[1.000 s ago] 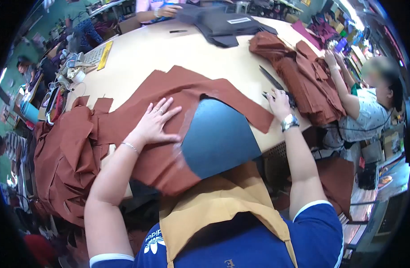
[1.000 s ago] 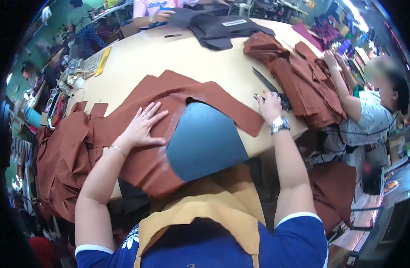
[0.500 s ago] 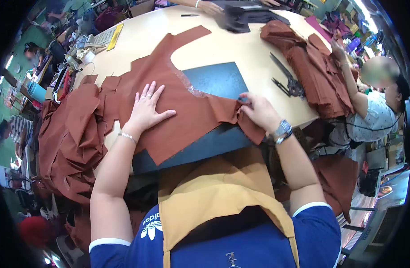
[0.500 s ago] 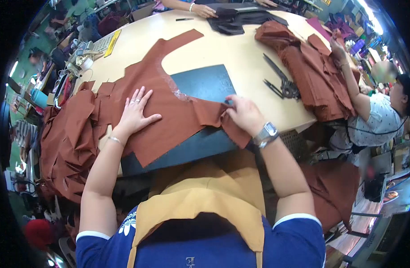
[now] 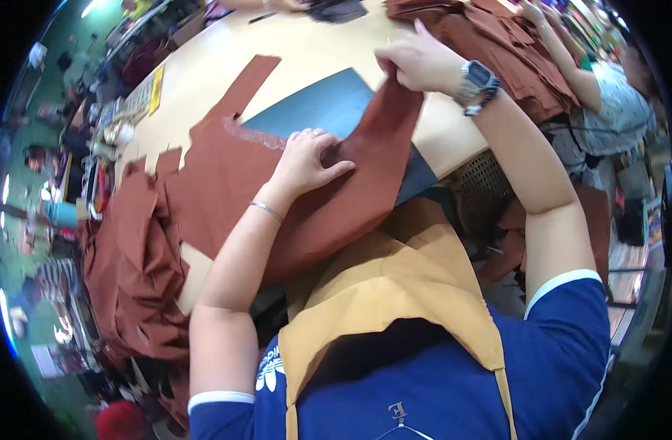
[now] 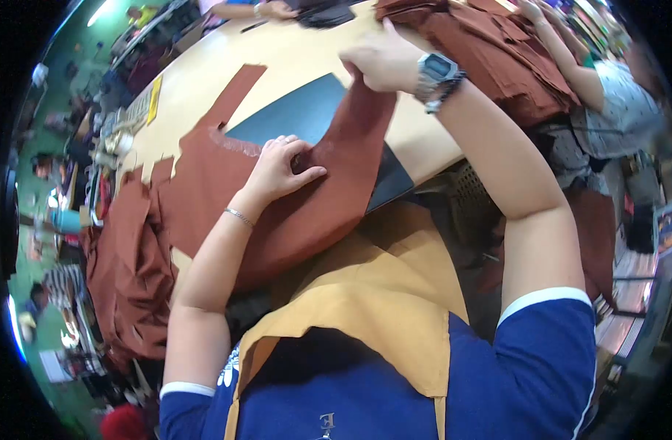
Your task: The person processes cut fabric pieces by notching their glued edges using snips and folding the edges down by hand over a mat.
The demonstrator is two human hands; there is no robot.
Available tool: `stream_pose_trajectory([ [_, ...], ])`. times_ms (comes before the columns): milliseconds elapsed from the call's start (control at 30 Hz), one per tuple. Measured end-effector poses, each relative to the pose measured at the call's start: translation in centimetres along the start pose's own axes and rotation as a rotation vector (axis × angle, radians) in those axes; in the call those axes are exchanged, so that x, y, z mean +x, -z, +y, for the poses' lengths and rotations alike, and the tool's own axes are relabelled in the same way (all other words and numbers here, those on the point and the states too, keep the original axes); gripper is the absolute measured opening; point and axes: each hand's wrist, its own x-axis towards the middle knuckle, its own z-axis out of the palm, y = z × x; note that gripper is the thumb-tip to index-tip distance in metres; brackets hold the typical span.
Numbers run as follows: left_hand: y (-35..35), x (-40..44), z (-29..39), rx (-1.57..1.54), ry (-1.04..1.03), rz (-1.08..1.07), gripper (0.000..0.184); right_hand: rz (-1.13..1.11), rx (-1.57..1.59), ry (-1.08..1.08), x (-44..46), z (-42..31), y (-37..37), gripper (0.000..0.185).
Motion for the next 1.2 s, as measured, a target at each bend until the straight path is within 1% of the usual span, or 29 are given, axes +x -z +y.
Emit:
stream_pose_trajectory([
  [33,-0.4,1.1,-0.1,0.022,0.000,0.015,0.048,0.377,-0.324,0.042,0.4,1.3,-2.2,0.028],
  [67,-0.6,1.5,0.1,0.043,0.012,0.027,0.045,0.548,-0.366,0.064,0.9,0.9,-1.5,0.033],
  [133,-0.9,1.5,0.5,0.087,0.058,0.062,0.041,0.266,0.129,-0.029,0.6,-1.2,-0.7,0.033],
  [200,-1.2,1.6,0.5,0.121,0.039,0.101,0.041,0.209,0.345,0.145,0.4,-2.7,-4.5,0.033],
  [267,-1.4,1.4,0.5,0.152,0.029,0.145,0.042,0.031,0.560,0.172,-0.6,-4.5,-7.1,0.031],
  [367,-1.3,1.5,0.6,0.160,0.033,0.124,0.040,-0.084,0.620,0.120,-1.0,-5.8,-8.8,0.025],
  [467,-0.8,1.3,0.0,0.115,0.049,0.102,0.033,-0.103,0.644,0.163,-0.9,-5.4,-9.3,0.016],
  [500,-0.3,1.2,-0.3,0.061,0.022,0.079,0.023,-0.076,0.647,0.159,-1.1,-5.5,-9.5,0.014],
  [600,1.0,1.1,-2.5,-0.087,0.052,-0.061,0.017,0.032,0.639,0.166,-2.1,-5.7,-9.8,0.010],
  [633,1.4,1.0,-2.8,-0.060,0.049,-0.091,0.014,0.084,0.627,0.187,-2.4,-5.8,-10.1,0.010],
  [700,2.0,0.7,-2.9,0.049,0.002,-0.091,0.013,0.174,0.548,0.212,-3.1,-6.1,-10.6,0.012],
  [833,2.0,-0.1,-3.0,0.267,-0.160,-0.020,0.019,0.214,0.450,0.258,-3.5,-6.1,-11.3,0.017],
  [900,2.0,-0.4,-3.5,0.320,-0.204,0.000,0.022,0.257,0.376,0.290,-3.6,-6.3,-11.7,0.020],
  [1000,1.9,-0.8,-4.5,0.354,-0.242,0.024,0.026,0.201,0.234,0.262,-3.8,-7.1,-12.0,0.024],
  [1100,1.8,-1.0,-4.9,0.391,-0.273,0.060,0.029,0.089,0.175,0.202,-4.2,-8.5,-10.3,0.023],
  [1200,1.6,-1.1,-4.7,0.408,-0.289,0.085,0.030,0.219,0.096,0.251,-4.3,-9.1,-10.0,0.024],
])
